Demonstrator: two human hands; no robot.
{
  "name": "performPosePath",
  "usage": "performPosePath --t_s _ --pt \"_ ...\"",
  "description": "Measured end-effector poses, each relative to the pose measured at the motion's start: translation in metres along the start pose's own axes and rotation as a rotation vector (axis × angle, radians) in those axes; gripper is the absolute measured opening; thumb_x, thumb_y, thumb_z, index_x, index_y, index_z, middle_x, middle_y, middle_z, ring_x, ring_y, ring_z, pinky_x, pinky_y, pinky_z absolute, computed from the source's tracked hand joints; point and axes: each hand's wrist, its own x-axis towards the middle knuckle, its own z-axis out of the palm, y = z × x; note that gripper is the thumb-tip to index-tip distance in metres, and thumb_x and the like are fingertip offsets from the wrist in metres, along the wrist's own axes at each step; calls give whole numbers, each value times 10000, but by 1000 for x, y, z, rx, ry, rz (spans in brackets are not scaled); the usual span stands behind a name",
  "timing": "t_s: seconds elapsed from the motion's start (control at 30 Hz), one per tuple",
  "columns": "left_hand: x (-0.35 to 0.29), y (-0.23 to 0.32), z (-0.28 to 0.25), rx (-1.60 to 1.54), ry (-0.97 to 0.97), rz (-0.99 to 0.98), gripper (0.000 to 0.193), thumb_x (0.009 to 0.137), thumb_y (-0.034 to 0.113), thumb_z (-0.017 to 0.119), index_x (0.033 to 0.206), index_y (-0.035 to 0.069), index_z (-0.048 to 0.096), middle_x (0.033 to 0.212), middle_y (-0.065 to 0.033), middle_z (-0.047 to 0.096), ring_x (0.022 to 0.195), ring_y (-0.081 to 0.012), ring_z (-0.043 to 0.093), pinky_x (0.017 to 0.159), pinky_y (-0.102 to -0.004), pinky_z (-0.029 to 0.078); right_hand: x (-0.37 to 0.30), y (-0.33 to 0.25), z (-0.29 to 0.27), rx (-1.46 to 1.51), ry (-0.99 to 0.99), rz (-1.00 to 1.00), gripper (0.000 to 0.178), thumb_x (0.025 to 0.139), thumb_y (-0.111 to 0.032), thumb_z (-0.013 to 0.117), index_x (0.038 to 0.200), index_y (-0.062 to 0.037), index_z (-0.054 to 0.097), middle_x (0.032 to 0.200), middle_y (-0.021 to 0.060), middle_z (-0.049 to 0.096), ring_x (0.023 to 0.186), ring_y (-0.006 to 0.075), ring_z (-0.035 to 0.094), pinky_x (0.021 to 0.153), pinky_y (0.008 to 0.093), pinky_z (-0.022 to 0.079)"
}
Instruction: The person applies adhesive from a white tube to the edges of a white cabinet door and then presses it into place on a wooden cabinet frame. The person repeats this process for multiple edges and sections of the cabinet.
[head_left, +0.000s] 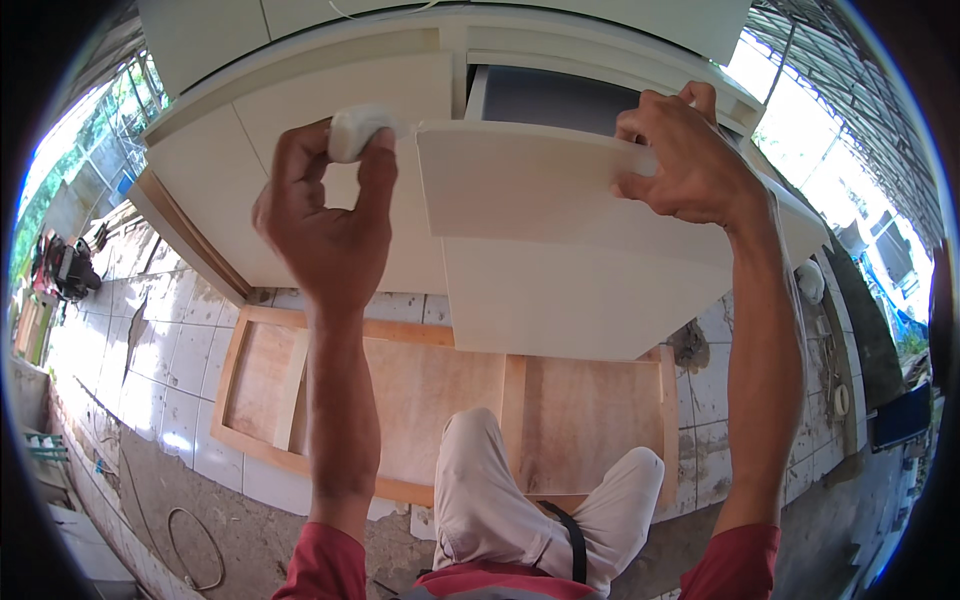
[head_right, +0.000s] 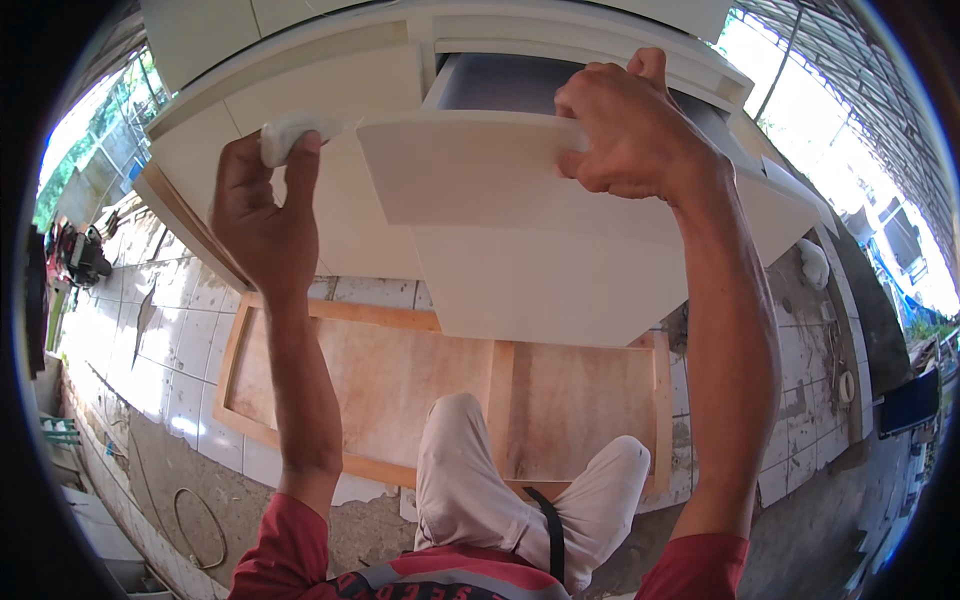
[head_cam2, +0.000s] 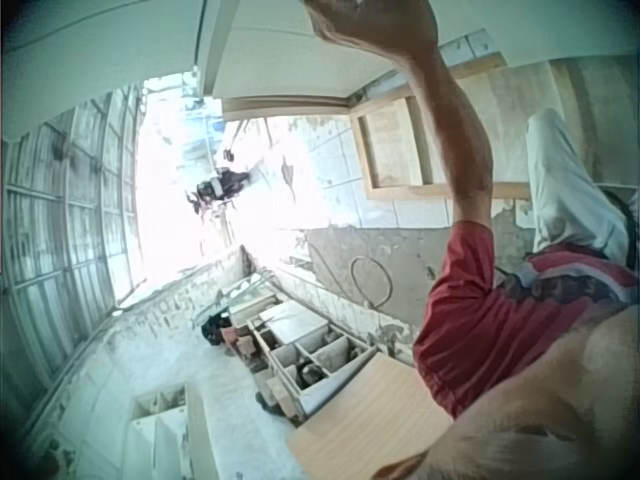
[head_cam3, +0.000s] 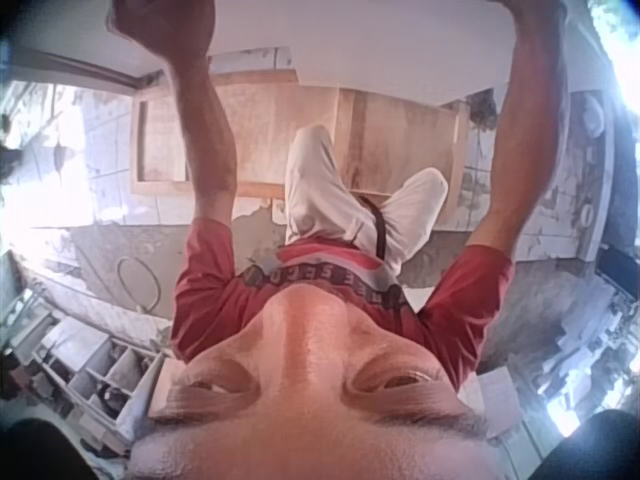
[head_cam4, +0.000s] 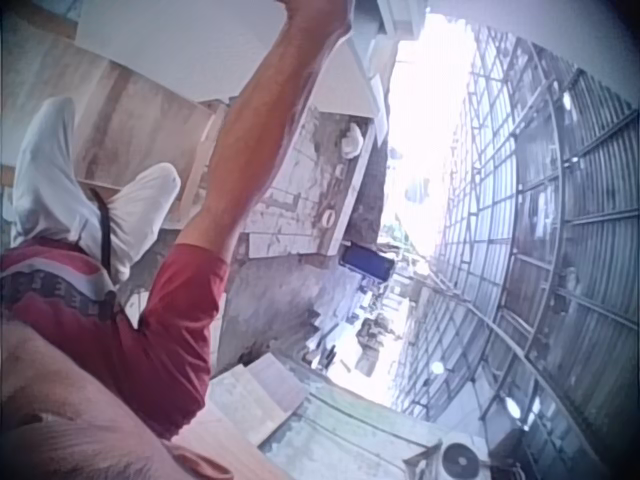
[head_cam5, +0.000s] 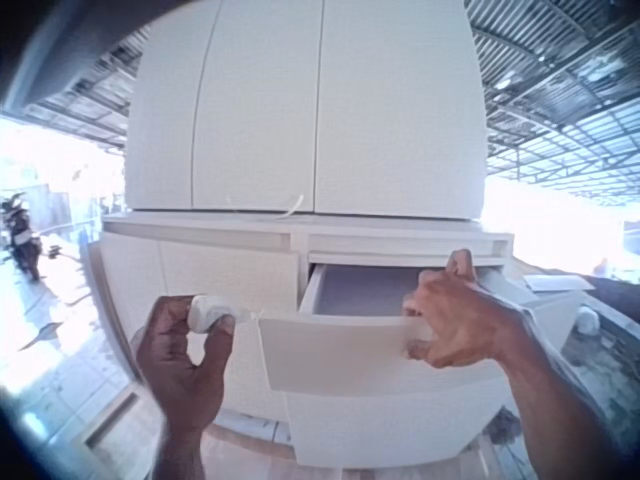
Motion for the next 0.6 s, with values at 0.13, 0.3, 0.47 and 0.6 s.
performPosePath --t_s 0.13,0.3,0.47,0.6 --pt "0 7 -4 -8 2 -113 176 867 3 778 986 -37 654 895 -79 716 846 -124 692 803 -263 563 2 -1 -7 9 -40 13 426 616 -254 897 851 -13 636 857 116 590 910 292 551 1019 429 253" --pt "1 -5 -1 6 0 -42 179 875 0 770 1004 -39 653 898 -81 714 853 -120 690 803 -255 561 8 2 -10 1 0 22 438 614 -264 909 847 -9 640 859 125 597 902 295 534 1006 424 259" --pt "0 -7 2 -3 -5 -30 172 878 0 766 1003 -39 654 901 -83 717 866 -124 696 808 -260 563 6 1 -7 22 -10 37 435 628 -262 917 856 -5 650 874 126 608 929 294 523 1010 426 261" --pt "1 -10 1 -15 3 -39 171 876 -1 767 999 -42 654 899 -81 717 865 -124 696 810 -261 564 7 -1 -7 10 -8 44 437 637 -268 917 854 0 649 877 125 609 944 290 523 1014 433 264"
